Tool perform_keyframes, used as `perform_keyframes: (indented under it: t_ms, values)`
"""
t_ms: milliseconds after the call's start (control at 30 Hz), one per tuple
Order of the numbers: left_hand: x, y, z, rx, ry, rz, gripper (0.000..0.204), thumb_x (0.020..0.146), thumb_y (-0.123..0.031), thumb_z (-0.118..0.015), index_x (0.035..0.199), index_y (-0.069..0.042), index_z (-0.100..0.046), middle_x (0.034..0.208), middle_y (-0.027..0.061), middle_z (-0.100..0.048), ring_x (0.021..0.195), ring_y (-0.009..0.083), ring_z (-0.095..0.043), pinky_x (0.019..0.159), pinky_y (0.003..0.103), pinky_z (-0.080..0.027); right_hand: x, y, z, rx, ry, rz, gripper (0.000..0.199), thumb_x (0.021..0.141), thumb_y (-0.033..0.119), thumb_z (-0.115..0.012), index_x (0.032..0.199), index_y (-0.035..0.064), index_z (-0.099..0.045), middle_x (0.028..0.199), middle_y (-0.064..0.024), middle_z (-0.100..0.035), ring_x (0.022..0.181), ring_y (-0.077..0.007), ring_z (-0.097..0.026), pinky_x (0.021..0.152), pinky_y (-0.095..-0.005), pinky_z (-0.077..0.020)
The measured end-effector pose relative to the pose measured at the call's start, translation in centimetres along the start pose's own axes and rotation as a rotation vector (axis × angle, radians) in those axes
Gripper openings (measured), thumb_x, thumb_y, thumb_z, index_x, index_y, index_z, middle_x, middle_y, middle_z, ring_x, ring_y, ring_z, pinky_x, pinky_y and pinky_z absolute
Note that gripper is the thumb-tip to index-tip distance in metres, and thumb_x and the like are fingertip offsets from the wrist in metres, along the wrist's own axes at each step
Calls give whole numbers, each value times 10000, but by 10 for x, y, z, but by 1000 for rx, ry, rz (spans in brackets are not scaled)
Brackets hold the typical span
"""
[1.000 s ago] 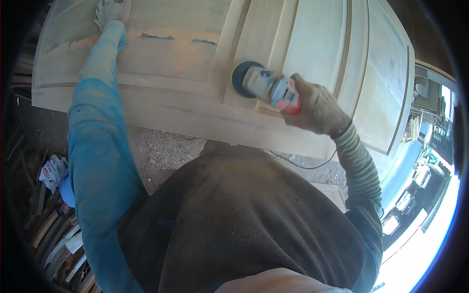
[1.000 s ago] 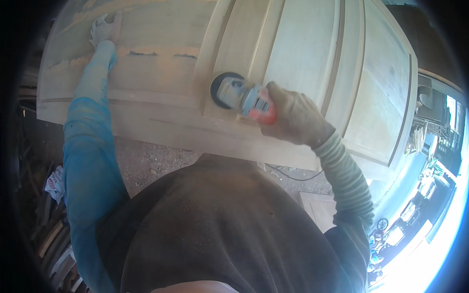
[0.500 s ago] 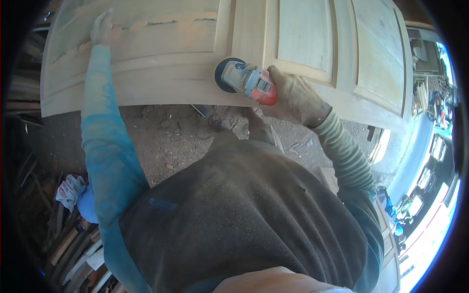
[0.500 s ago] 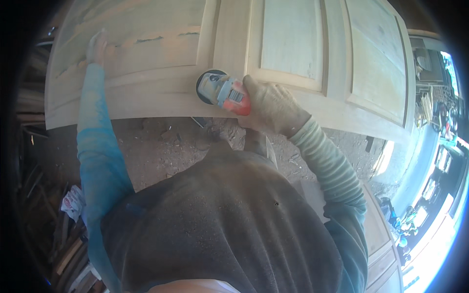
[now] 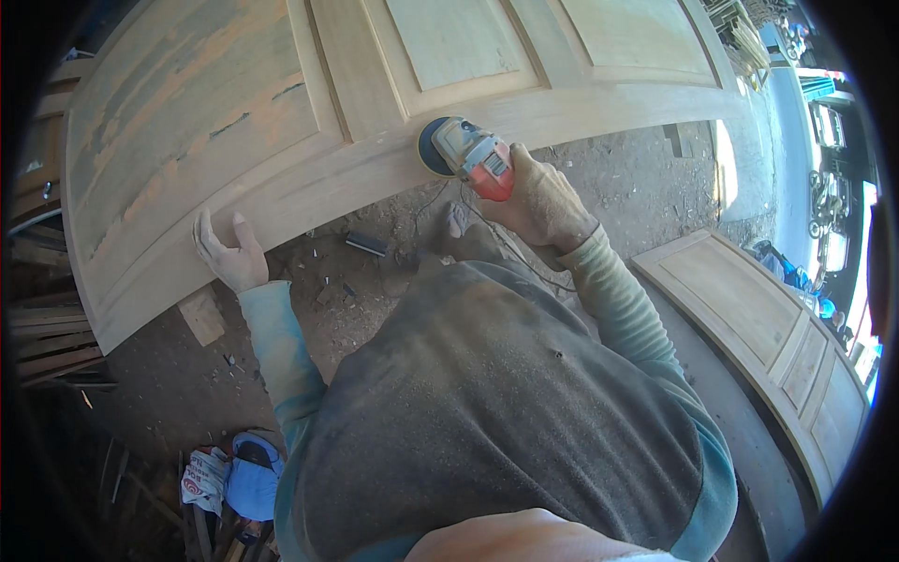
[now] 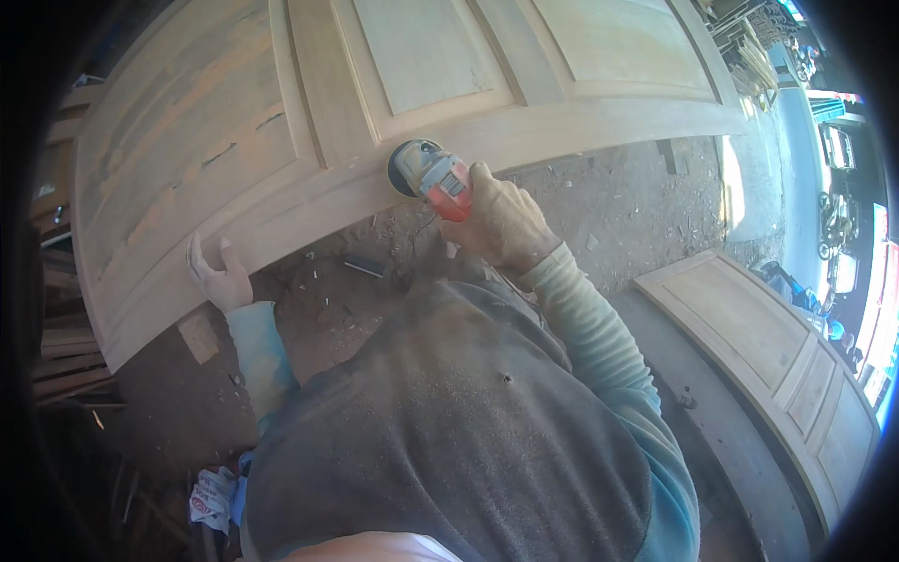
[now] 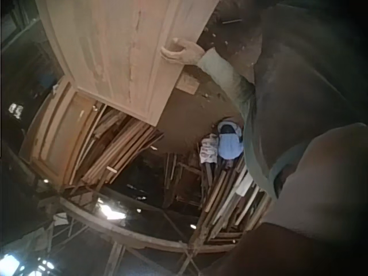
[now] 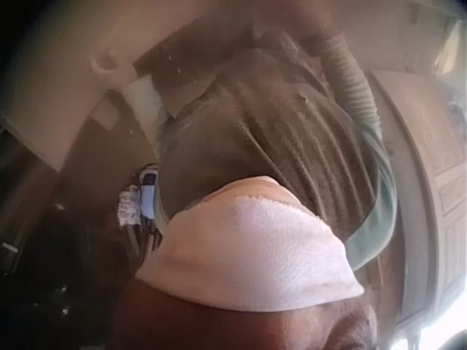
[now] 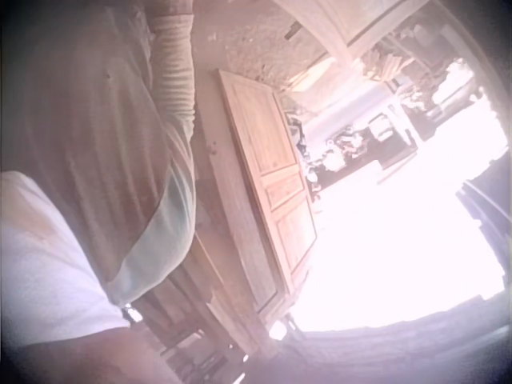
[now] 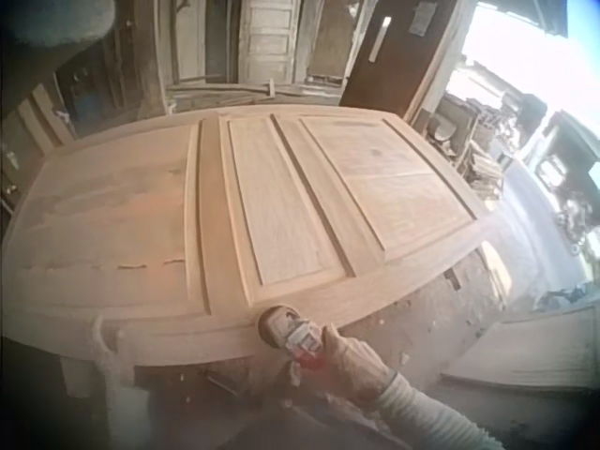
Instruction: The person sands the surface and recessed panels of a wooden door using a handheld power sander.
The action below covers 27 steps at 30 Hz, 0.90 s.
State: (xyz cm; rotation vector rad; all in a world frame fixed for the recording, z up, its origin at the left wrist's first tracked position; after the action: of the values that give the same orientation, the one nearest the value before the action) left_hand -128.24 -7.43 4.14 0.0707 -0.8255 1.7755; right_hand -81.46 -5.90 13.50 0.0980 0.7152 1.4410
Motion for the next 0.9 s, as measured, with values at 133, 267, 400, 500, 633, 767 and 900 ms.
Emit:
perform_keyframes:
  t_ms: [133,267,400,500,633,767,900]
  values:
    - [-6,2,-7,97,15,-24,586,986,-304,-667,1457,12,-522,1480,228,-532,1435,410,-435,1205,525,-349,-9,-74,31,135,-177,-152,560,795,311,-794,1124,-87,-579,1020,-288,-732,1019,-440,-730,884,-470,-558]
    - [-16,8,-9,126,15,-130,565,985,-289,-647,1454,1,-524,1496,230,-521,1426,418,-447,1193,530,-361,-10,-215,113,172,-381,-387,607,784,368,-784,1199,-61,-673,1033,-229,-750,1010,-318,-743,873,-409,-555]
    - [-21,19,-11,140,44,-91,534,975,-265,-657,1430,-11,-542,1494,223,-527,1421,421,-453,1184,533,-364,-13,-291,151,335,-439,-408,391,881,325,-772,1139,38,-711,913,-11,-667,819,-114,-595,732,-310,-482]
    - [-16,17,-8,151,34,-107,559,953,-268,-688,1433,-23,-538,1501,213,-521,1413,417,-461,1187,525,-359,-18,-264,127,398,-388,-352,466,865,256,-758,1241,-9,-682,1011,-47,-703,899,-142,-636,779,-331,-508]
    - [-14,-12,5,28,41,-21,540,938,-241,-713,1403,-14,-559,1470,222,-539,1392,412,-485,1173,488,-384,-21,-149,66,316,-268,-135,587,823,289,-789,1263,-61,-620,1050,-207,-733,984,-268,-713,855,-408,-544]
    - [-42,-92,2,-384,265,-90,336,952,-184,-702,1233,-2,-686,1227,205,-701,1168,361,-678,1017,430,-523,-7,-22,11,291,-135,11,650,805,352,-818,1169,-129,-576,1024,-330,-705,1025,-430,-725,850,-464,-545]
    - [-78,-152,-24,-1021,1023,221,427,1047,-330,-641,1327,-8,-616,1260,143,-688,1222,245,-647,1032,365,-516,16,88,-36,326,-65,225,655,816,381,-814,1154,-111,-545,995,-328,-697,974,-472,-718,815,-488,-543]
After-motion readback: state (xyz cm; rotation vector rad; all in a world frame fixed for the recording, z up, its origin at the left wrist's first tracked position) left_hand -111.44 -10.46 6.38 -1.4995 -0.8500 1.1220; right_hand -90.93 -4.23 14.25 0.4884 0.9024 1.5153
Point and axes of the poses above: each hand's wrist, its own x-axis towards the middle knuckle, its own z-axis out of the back of the hand, y = z × x, the point moved 4 cm from there along x, towards the middle knuckle
